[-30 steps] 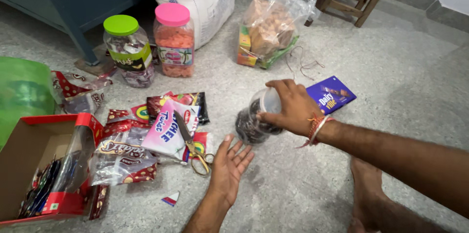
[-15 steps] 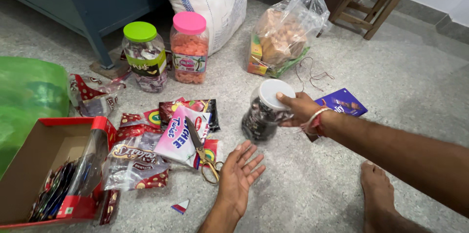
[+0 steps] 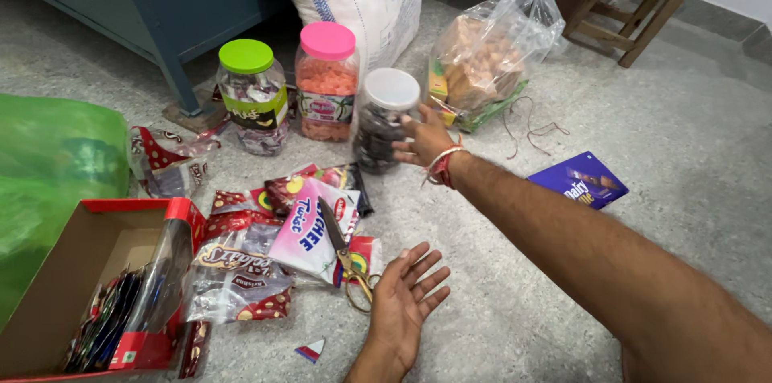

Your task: The person sits on the floor and organizes various snack items. They open and close a plastic jar, then open a box of chocolate bars, remove one, and close the box again.

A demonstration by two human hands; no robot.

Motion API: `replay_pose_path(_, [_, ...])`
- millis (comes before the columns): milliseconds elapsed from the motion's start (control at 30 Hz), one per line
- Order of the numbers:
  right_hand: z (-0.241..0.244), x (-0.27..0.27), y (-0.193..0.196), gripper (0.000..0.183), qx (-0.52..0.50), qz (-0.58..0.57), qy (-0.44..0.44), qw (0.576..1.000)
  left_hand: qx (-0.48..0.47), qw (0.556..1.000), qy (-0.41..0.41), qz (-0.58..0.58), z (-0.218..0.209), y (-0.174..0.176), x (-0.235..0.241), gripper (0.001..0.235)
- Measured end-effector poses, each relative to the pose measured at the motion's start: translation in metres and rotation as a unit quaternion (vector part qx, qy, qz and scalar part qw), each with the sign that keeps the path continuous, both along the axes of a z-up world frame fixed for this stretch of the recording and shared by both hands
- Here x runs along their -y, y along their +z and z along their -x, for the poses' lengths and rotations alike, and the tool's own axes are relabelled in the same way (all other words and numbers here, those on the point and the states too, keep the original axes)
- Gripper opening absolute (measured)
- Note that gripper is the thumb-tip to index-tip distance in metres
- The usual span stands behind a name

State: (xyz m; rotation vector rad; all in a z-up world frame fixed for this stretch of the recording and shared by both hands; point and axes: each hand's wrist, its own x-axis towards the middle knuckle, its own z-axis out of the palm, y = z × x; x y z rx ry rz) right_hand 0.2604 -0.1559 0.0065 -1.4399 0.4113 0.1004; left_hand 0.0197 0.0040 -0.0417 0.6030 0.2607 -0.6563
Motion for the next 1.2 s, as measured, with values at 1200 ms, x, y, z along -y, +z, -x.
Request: replay_pose_path(1200, [0.058, -0.088, -0.122, 0.063, 0.130, 0.494, 0.261, 0.819, -0.154, 0.973, 0.168, -0.048, -0.009, -0.032, 0.001, 0.040])
